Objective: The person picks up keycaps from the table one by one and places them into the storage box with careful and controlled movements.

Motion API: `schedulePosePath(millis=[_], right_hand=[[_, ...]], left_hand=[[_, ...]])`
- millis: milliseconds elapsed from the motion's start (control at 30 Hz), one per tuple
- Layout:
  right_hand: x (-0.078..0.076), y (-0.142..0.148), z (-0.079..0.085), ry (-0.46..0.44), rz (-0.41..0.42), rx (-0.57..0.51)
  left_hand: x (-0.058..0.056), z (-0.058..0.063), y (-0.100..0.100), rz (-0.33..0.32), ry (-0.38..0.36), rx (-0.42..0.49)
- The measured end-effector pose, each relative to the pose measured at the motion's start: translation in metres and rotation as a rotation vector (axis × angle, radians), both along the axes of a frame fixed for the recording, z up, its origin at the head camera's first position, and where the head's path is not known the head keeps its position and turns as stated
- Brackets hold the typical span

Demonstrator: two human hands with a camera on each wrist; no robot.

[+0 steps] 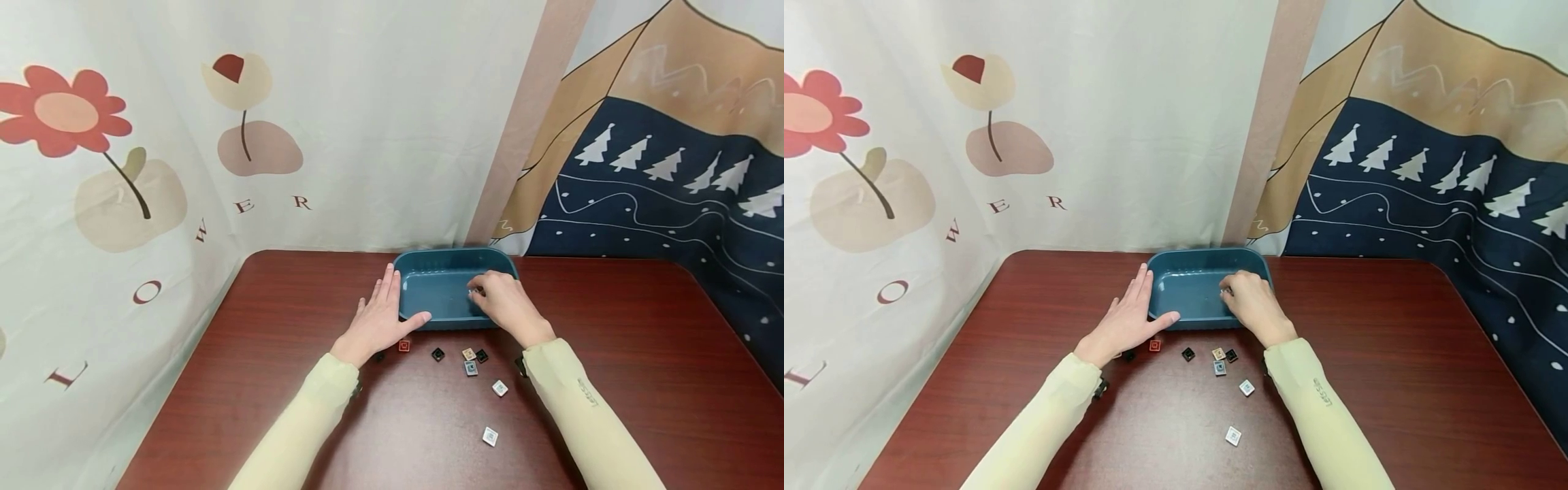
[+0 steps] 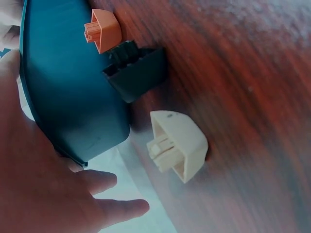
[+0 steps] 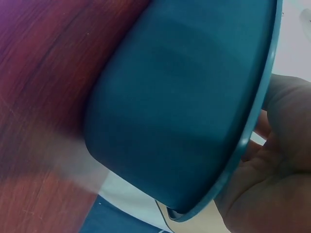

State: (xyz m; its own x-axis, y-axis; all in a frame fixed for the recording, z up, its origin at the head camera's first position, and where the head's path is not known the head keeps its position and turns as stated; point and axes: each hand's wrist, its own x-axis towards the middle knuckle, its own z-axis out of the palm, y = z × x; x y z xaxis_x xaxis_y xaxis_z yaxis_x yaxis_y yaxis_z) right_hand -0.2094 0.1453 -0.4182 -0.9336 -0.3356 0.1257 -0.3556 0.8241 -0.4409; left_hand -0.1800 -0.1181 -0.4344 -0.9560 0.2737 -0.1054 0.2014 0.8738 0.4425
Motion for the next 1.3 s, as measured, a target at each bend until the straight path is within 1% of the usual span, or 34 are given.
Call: schedulePosePath(millis=[167,400,467,533,600,733,800,900,1100,1300], right_hand=[[-0.003,-0.001,-0.001,-0.026,0.004,0.011],[-0.005,0.000,-0.007,-0.070,-0.006,0.025],[-0.003,0.001,-0.008,-0.070,-0.012,0.018],[0.000,0.001,-0.007,-0.043,-0.013,0.013],[0.005,0.002,-0.005,0.005,-0.014,0.012],[0.019,0.004,0.000,0.131,-0.010,0.029],[0.027,0.003,0.004,0.183,0.003,0.042],[0.038,0.002,0.009,0.231,0.037,0.056],[0.064,0.003,0.017,0.281,0.110,0.068],[0.087,0.008,0.016,0.292,0.136,0.089]], left_hand=[[-0.001,-0.001,-0.001,0.001,0.002,-0.005],[-0.002,-0.003,0.000,-0.004,0.004,-0.009],[-0.002,-0.003,0.000,-0.007,0.007,-0.009],[-0.002,-0.003,0.001,-0.011,0.013,-0.006],[-0.002,-0.003,0.001,-0.012,0.013,-0.004],[-0.002,-0.002,0.000,-0.011,0.013,0.002],[-0.002,-0.002,0.000,-0.007,0.015,-0.004],[-0.003,-0.003,-0.001,-0.001,0.011,-0.015],[-0.003,-0.004,-0.001,-0.007,0.004,-0.013],[-0.002,-0.002,0.001,-0.005,0.013,0.002]])
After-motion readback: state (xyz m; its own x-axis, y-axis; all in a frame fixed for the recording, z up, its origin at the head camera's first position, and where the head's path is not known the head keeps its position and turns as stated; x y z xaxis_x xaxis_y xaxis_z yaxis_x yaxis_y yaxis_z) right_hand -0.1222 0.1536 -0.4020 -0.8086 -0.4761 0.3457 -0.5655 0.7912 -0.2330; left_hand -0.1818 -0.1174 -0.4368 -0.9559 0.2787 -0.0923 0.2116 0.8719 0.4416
